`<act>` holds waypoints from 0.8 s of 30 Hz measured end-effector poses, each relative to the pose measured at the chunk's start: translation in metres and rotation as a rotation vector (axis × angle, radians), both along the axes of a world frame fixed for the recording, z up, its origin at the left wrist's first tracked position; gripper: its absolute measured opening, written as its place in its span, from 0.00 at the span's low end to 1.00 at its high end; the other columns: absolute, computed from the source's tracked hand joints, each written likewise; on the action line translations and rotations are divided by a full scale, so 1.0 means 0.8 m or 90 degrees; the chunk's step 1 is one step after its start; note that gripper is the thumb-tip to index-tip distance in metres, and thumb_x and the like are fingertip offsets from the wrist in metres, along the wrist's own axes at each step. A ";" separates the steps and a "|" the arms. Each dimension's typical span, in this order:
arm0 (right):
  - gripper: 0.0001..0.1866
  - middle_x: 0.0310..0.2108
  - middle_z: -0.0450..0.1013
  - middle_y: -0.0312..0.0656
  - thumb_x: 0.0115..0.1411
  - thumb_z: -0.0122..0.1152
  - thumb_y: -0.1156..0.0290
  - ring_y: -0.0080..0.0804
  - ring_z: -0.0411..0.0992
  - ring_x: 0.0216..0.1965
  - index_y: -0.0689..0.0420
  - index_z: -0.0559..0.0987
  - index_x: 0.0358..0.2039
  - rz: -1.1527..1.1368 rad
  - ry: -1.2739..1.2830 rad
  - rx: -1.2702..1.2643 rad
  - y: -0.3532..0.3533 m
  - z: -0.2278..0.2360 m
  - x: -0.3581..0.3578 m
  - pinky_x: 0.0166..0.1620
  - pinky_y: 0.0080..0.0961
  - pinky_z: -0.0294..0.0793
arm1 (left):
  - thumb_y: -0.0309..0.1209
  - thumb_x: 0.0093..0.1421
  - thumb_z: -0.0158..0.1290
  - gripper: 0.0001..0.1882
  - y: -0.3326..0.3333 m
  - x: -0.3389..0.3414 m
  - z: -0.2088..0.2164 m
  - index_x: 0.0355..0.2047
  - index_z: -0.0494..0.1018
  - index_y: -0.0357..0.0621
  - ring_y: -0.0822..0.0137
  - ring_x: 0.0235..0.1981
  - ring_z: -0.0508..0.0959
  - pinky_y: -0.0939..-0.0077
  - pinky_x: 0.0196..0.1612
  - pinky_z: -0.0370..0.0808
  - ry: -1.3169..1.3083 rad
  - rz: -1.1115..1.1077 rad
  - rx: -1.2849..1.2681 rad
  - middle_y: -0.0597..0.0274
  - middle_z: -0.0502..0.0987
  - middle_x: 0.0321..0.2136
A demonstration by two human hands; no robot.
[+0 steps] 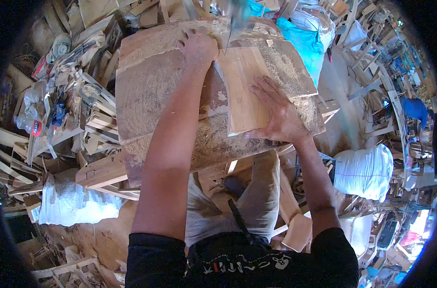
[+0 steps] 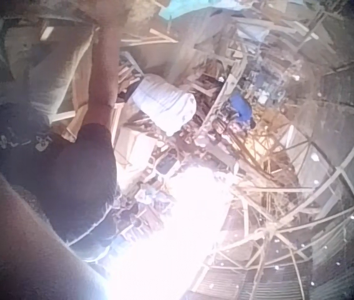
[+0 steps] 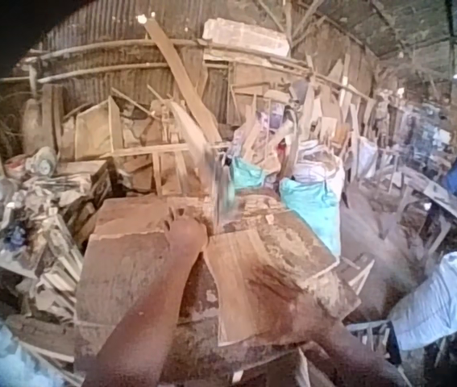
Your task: The person uses a power saw to cut curved shapes into small wooden boards, handling one board at a time and positioning it on a workbench.
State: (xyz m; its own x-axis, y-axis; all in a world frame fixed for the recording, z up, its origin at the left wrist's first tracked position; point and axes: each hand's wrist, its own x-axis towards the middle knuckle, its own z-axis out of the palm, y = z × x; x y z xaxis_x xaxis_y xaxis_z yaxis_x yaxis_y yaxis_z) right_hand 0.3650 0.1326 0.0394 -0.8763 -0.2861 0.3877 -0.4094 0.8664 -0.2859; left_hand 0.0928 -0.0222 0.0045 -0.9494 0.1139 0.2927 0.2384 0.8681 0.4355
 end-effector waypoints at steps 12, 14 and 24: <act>0.60 0.71 0.62 0.52 0.35 0.84 0.42 0.56 0.57 0.72 0.57 0.70 0.67 0.001 -0.006 -0.002 0.003 -0.002 -0.005 0.71 0.51 0.61 | 0.39 0.62 0.50 0.30 0.002 -0.001 0.002 0.63 0.70 0.41 0.39 0.72 0.58 0.36 0.71 0.53 0.014 -0.012 0.033 0.39 0.62 0.68; 0.61 0.71 0.62 0.52 0.35 0.84 0.42 0.56 0.57 0.72 0.57 0.70 0.67 0.000 -0.002 -0.002 0.004 -0.003 -0.006 0.71 0.51 0.61 | 0.38 0.62 0.50 0.30 0.002 -0.003 0.003 0.63 0.70 0.40 0.40 0.72 0.58 0.36 0.71 0.53 0.012 -0.019 0.035 0.38 0.63 0.68; 0.61 0.71 0.61 0.52 0.36 0.83 0.40 0.56 0.57 0.72 0.56 0.69 0.68 0.010 0.003 0.004 0.007 -0.005 -0.013 0.71 0.50 0.61 | 0.38 0.61 0.51 0.28 0.003 -0.015 -0.005 0.59 0.73 0.38 0.43 0.69 0.62 0.38 0.70 0.53 0.024 -0.009 0.033 0.40 0.67 0.64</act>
State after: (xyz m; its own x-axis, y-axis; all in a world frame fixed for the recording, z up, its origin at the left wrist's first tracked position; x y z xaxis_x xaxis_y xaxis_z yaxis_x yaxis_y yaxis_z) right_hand 0.3544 0.1382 0.0353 -0.8695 -0.3027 0.3903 -0.4249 0.8613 -0.2786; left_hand 0.0805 -0.0195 0.0001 -0.9362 0.1104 0.3337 0.2667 0.8414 0.4700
